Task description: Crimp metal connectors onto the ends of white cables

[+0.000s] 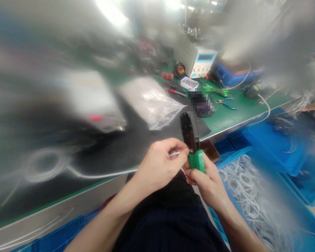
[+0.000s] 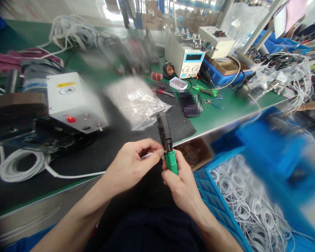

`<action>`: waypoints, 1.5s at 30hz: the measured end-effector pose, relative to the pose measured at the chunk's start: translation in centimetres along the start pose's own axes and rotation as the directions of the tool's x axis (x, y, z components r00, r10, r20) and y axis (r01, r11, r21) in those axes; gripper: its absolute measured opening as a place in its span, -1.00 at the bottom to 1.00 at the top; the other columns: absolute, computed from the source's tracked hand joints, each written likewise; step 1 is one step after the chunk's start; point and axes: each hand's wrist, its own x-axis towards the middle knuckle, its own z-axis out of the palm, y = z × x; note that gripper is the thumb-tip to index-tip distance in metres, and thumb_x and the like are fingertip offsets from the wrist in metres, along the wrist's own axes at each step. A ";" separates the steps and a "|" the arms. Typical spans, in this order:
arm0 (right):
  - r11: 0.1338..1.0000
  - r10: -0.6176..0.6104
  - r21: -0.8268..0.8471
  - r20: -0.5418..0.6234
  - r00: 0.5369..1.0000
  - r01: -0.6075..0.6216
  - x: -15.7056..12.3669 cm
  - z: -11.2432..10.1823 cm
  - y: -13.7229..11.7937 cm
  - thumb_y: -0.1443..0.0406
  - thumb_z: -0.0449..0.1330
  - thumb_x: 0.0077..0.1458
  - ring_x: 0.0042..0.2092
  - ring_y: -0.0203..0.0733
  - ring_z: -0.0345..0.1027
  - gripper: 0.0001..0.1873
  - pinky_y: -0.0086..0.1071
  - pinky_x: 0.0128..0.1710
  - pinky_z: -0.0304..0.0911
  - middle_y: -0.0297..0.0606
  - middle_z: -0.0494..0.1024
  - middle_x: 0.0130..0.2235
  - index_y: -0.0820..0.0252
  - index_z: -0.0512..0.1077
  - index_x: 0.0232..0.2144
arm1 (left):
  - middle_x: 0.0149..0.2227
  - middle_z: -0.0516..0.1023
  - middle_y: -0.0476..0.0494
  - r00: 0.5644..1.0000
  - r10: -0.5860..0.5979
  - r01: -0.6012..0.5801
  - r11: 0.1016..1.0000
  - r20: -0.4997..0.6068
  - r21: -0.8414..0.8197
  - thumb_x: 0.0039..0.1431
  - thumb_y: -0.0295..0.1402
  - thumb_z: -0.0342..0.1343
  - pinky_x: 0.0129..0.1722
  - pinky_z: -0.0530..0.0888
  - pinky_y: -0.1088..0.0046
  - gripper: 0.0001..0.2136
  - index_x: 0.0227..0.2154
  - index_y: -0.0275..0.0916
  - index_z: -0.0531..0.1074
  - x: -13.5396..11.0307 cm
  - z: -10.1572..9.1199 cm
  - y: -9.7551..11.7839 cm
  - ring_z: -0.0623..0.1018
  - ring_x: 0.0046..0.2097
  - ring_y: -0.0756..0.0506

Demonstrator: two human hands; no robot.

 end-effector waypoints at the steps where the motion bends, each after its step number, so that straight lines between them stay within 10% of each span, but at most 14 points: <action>1: 1.000 0.000 -0.003 0.000 1.000 0.000 0.0 0.0 0.0 0.43 0.19 0.10 -0.41 -0.27 0.27 -0.84 -0.37 -0.43 0.21 -0.48 0.39 -0.39 0.10 0.38 -0.26 | -0.37 0.64 0.02 1.000 -0.001 0.001 1.000 0.002 0.002 0.30 -0.39 0.21 -0.34 0.40 0.52 -0.87 -0.27 -0.25 0.66 0.0 0.0 0.0 0.55 -0.33 -0.02; 32: 0.956 -0.105 -0.285 -0.085 0.991 0.077 -0.1 0.3 -0.3 0.35 0.12 0.10 -0.43 -0.23 0.28 -0.86 -0.37 -0.43 0.27 -0.46 0.39 -0.40 0.08 0.33 -0.23 | -0.34 0.67 -0.05 1.000 0.002 -0.002 1.000 0.009 0.016 0.30 -0.38 0.19 -0.33 0.42 0.50 -0.85 -0.26 -0.27 0.67 0.1 0.3 -0.1 0.58 -0.32 -0.06; 36: 0.901 -0.132 -0.433 -0.241 0.961 0.015 0.4 -1.8 1.1 0.25 0.18 0.18 -0.36 -0.14 0.41 -0.79 -0.29 -0.34 0.35 -0.35 0.50 -0.30 0.10 0.37 -0.11 | -0.38 0.65 -0.05 1.000 -0.018 0.018 0.999 -0.018 -0.026 0.33 -0.32 0.22 -0.35 0.40 0.50 -0.83 -0.29 -0.27 0.66 -0.4 0.1 -0.1 0.56 -0.34 -0.06; 40: 0.763 -0.238 -0.628 -0.493 0.837 -0.153 1.4 -6.3 2.8 0.06 0.27 0.20 -0.07 0.19 0.49 -0.40 -0.01 -0.05 0.37 0.03 0.56 -0.01 0.21 0.31 0.18 | -0.39 0.63 -0.04 0.994 -0.069 0.063 0.996 -0.090 -0.069 0.36 -0.25 0.25 -0.39 0.38 0.52 -0.81 -0.28 -0.26 0.66 -2.1 -0.7 -0.9 0.53 -0.37 -0.03; 45: 0.528 -0.354 -0.810 -0.482 0.801 -0.255 2.2 -10.3 3.4 0.03 0.31 0.14 -0.04 0.33 0.50 -0.27 0.07 -0.06 0.37 0.13 0.55 0.04 0.25 0.37 0.25 | -0.35 0.66 -0.07 0.961 -0.138 0.097 0.980 -0.240 -0.175 0.40 -0.16 0.27 -0.32 0.45 0.51 -0.76 -0.25 -0.24 0.65 -5.3 -1.7 -3.0 0.58 -0.32 -0.06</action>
